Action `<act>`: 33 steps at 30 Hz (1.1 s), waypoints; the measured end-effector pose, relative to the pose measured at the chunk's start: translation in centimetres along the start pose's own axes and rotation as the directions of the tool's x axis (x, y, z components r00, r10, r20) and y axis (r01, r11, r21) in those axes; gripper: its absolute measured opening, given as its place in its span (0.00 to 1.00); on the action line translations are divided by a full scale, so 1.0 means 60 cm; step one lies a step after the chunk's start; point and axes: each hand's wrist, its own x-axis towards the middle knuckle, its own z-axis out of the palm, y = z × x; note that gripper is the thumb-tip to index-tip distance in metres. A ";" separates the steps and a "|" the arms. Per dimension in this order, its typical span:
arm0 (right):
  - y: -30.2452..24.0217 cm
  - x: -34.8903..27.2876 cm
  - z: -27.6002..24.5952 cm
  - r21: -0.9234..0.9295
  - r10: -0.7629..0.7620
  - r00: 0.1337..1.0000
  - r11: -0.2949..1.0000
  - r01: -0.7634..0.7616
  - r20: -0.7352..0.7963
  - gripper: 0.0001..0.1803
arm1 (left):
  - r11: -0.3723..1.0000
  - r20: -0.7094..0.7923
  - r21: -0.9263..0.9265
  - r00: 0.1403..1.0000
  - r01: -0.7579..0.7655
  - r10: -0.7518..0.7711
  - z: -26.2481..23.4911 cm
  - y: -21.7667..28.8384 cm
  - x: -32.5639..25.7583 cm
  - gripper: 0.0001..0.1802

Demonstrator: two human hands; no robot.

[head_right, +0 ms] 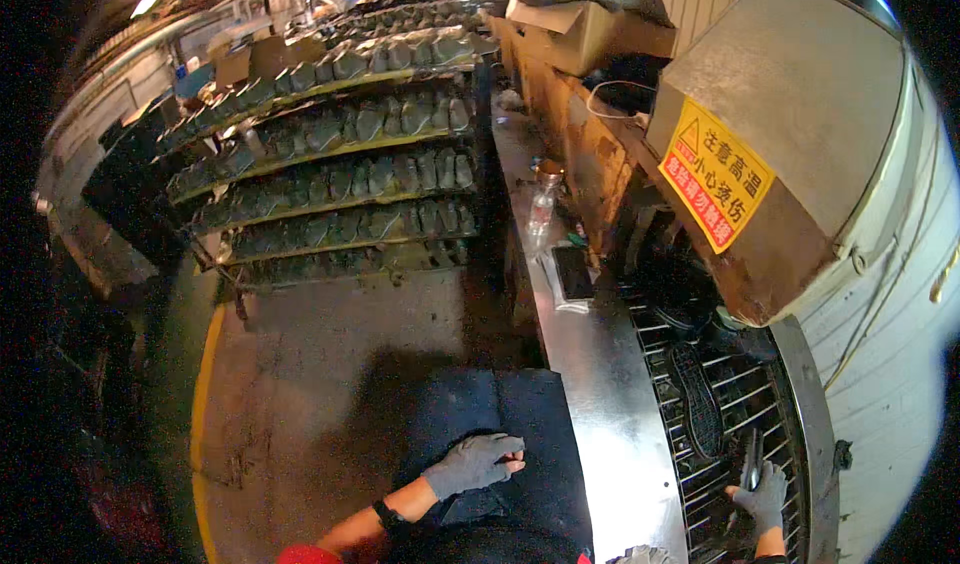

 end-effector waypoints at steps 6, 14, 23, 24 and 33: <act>-0.033 0.021 -0.061 0.203 0.003 0.979 0.978 -0.046 0.203 0.57 | 1.000 0.010 -0.009 1.000 -0.011 0.011 0.002 -0.002 -0.006 0.12; -0.148 -0.066 -0.041 -0.180 0.042 0.990 0.981 -0.066 -0.138 0.59 | 0.996 -0.033 -0.004 0.995 -0.092 0.092 0.009 -0.024 -0.005 0.13; -0.106 -0.062 -0.043 -0.369 0.263 0.955 0.909 -0.196 0.140 0.67 | 0.995 -0.064 -0.007 0.993 -0.103 0.102 -0.004 -0.020 -0.023 0.13; -0.098 -0.059 -0.050 -0.333 0.204 0.963 0.933 -0.137 0.175 0.72 | 0.994 -0.070 -0.002 0.992 -0.105 0.104 -0.005 -0.018 -0.022 0.13; -0.279 0.111 0.044 0.053 -0.358 0.906 0.924 0.379 -0.226 0.53 | 0.998 0.026 0.042 0.998 0.056 -0.057 -0.006 0.005 -0.002 0.14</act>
